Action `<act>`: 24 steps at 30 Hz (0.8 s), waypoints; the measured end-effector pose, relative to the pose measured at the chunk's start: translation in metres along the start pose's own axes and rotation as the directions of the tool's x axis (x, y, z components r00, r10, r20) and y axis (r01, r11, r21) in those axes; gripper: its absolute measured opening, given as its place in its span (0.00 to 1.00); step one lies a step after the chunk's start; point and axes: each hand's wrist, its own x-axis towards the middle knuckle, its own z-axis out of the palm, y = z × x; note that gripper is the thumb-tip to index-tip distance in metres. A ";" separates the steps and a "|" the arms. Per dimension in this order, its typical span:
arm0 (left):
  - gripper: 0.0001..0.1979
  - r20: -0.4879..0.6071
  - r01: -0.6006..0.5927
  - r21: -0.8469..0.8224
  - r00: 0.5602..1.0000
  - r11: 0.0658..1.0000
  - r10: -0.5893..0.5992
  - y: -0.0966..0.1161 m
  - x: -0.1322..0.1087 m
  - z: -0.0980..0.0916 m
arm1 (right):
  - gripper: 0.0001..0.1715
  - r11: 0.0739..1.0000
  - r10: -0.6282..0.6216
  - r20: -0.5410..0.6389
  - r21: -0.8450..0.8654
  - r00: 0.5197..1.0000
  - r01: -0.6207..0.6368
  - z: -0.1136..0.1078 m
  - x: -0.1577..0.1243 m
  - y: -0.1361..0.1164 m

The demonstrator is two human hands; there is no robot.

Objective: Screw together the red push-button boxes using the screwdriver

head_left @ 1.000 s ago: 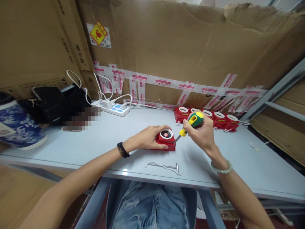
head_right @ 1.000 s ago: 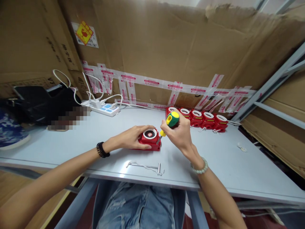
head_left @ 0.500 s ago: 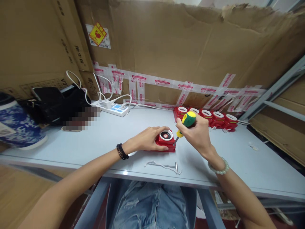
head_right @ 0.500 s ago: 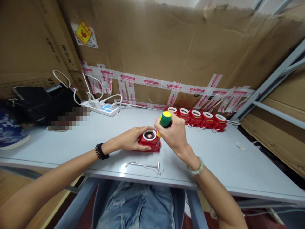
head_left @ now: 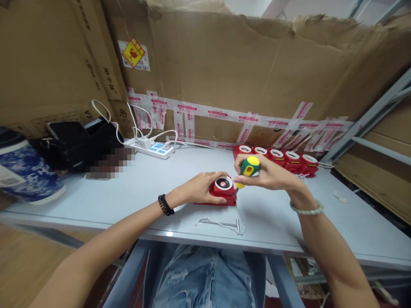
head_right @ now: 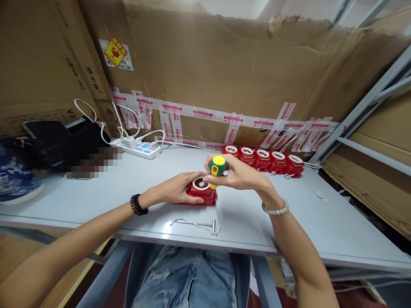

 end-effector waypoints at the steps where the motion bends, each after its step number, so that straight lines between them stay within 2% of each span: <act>1: 0.33 0.013 0.006 0.006 1.000 1.000 -0.006 0.000 -0.001 -0.001 | 0.12 1.000 0.000 0.048 0.015 0.999 -0.001 -0.003 0.000 0.001; 4: 0.34 0.040 0.034 0.093 0.998 0.995 -0.038 0.003 -0.001 -0.008 | 0.12 0.999 -0.001 0.074 0.039 0.997 -0.002 -0.008 0.002 0.001; 6: 0.33 -0.004 0.018 0.122 1.000 0.992 -0.018 0.012 0.001 -0.017 | 0.12 0.999 -0.002 0.069 0.040 0.998 0.000 -0.007 0.003 0.000; 7: 0.32 -0.059 -0.017 0.093 0.998 0.995 0.022 0.019 0.003 -0.023 | 0.12 0.999 -0.007 0.072 0.033 0.997 0.004 -0.007 0.003 0.000; 8: 0.30 -0.119 -0.088 0.042 0.989 0.995 0.093 0.026 0.006 -0.029 | 0.12 1.000 -0.010 0.072 0.018 0.997 0.008 -0.007 0.003 -0.001; 10: 0.33 -0.252 -0.273 -0.010 0.932 0.962 0.262 0.043 0.014 -0.039 | 0.11 1.000 -0.002 0.050 -0.030 0.999 0.004 -0.006 0.002 0.001; 11: 0.33 -0.272 -0.357 -0.022 0.901 0.934 0.338 0.051 0.018 -0.044 | 0.11 0.998 0.006 0.029 -0.058 1.000 -0.005 -0.006 0.002 0.002; 13: 0.30 -0.241 -0.445 -0.029 0.872 0.895 0.426 0.064 0.025 -0.051 | 0.11 0.995 0.020 -0.010 -0.102 1.000 -0.021 -0.006 0.000 0.005; 16: 0.19 -0.266 -0.478 0.004 0.846 0.878 0.461 0.072 0.033 -0.056 | 0.12 0.996 0.001 -0.035 -0.094 0.999 -0.004 -0.005 0.000 0.008; 20: 0.10 -0.342 -0.470 0.018 0.827 0.883 0.447 0.075 0.037 -0.057 | 0.11 1.000 -0.019 -0.017 -0.017 1.000 0.018 -0.003 0.001 0.008; 24: 0.08 -0.381 -0.443 0.014 0.827 0.897 0.414 0.074 0.041 -0.057 | 0.14 0.996 0.077 -0.071 -0.034 0.995 -0.080 -0.001 -0.006 0.006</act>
